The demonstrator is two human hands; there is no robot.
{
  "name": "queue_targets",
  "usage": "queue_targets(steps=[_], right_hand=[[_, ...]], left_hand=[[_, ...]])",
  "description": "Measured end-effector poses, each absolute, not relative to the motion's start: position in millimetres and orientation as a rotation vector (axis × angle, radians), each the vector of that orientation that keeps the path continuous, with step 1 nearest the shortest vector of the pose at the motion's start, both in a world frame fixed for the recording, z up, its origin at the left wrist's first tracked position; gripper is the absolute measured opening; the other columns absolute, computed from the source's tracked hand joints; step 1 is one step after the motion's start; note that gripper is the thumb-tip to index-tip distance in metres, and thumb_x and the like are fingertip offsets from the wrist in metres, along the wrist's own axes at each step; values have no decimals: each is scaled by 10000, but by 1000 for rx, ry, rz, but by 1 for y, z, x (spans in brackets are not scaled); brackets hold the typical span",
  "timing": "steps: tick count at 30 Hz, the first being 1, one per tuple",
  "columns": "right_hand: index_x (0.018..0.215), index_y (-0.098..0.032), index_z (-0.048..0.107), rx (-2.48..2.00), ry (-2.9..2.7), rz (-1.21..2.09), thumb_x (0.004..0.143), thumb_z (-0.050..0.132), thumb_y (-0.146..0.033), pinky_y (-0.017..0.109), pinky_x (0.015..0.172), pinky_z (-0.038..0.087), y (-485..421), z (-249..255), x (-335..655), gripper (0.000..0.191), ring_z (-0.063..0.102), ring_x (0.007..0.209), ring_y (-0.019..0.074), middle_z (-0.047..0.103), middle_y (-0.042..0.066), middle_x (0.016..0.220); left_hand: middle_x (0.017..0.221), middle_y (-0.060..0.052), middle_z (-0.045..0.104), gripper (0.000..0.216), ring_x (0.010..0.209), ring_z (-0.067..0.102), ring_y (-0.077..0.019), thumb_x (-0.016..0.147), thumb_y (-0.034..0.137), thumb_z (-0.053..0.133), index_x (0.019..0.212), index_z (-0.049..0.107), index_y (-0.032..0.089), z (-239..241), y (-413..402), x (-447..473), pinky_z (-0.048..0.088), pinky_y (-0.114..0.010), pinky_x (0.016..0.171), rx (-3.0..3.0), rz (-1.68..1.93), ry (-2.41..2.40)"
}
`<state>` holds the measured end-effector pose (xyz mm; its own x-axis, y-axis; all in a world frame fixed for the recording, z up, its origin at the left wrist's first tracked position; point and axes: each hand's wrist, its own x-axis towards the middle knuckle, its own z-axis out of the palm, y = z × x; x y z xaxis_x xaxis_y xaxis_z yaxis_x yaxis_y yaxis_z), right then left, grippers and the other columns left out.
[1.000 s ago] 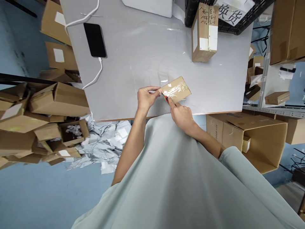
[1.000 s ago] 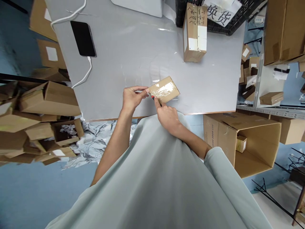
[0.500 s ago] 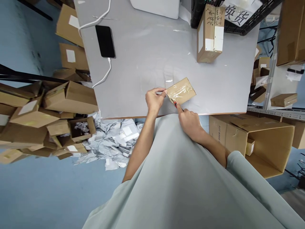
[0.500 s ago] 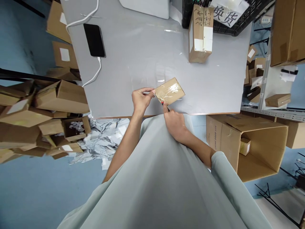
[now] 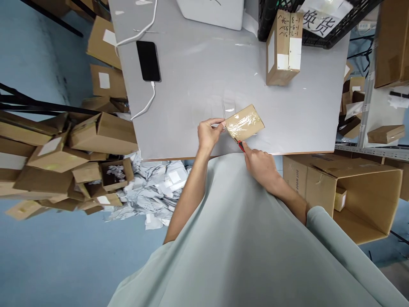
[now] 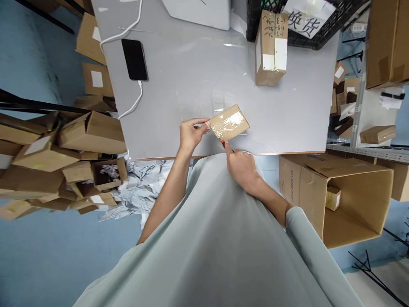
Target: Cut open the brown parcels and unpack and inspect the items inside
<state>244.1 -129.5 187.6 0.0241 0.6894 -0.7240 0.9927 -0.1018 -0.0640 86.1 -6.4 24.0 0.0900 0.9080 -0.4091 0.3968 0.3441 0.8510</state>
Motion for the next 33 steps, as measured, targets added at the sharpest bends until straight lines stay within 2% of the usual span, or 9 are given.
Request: queue_targets(steps=[7,12,17,21,25,30,33], right_hand=[[1832,-245,212,1895,1704,-813,1191,295,-238,350,930,567,-120,204,245,647,796,1031,266,804,179,1274],[1793,-232,320,1910,1789,-896,1199,272,-264,372,930,559,-97,184,245,597,778,1133,298,793,181,1341],[1799,-213,295,1914,1795,-910,1195,290,-237,378,946,563,-94,173,243,605,782,1127,298,796,203,1329],[1789,-196,335,1920,1791,-919,1186,324,-213,386,943,585,-94,174,240,603,789,1126,306,804,201,1302],[1785,-195,346,1908,1768,-935,1182,345,-194,397,948,599,-92,178,236,603,800,1119,314,821,190,1244],[1789,-164,305,1880,1720,-940,1132,362,-84,338,934,607,-101,181,232,665,816,1115,270,816,208,1255],[1794,-151,280,1863,1703,-927,1137,352,-98,323,914,613,-111,181,233,663,824,1086,259,815,213,1243]], left_hand=[[1098,-81,871,256,790,847,-218,930,363,797,1100,884,192,26,-7,88,668,-305,745,1233,552,1525],[1073,-68,872,246,752,836,-199,927,358,803,1093,889,199,29,-7,87,672,-303,743,1228,546,1531],[1097,-68,873,249,741,829,-189,933,352,809,1113,887,198,30,-6,88,675,-305,746,1228,532,1535],[1103,-67,875,222,741,826,-187,938,334,797,1086,887,196,31,-7,91,658,-299,741,1255,531,1557],[1118,-59,876,201,756,825,-190,952,310,773,1078,889,206,36,-10,93,651,-313,784,1300,535,1599],[1103,-51,879,167,835,832,-227,948,270,776,1055,896,224,45,-14,97,630,-350,859,1420,494,1701],[1136,-45,876,169,861,828,-234,962,263,763,1063,896,247,50,-18,100,618,-363,890,1472,484,1715]])
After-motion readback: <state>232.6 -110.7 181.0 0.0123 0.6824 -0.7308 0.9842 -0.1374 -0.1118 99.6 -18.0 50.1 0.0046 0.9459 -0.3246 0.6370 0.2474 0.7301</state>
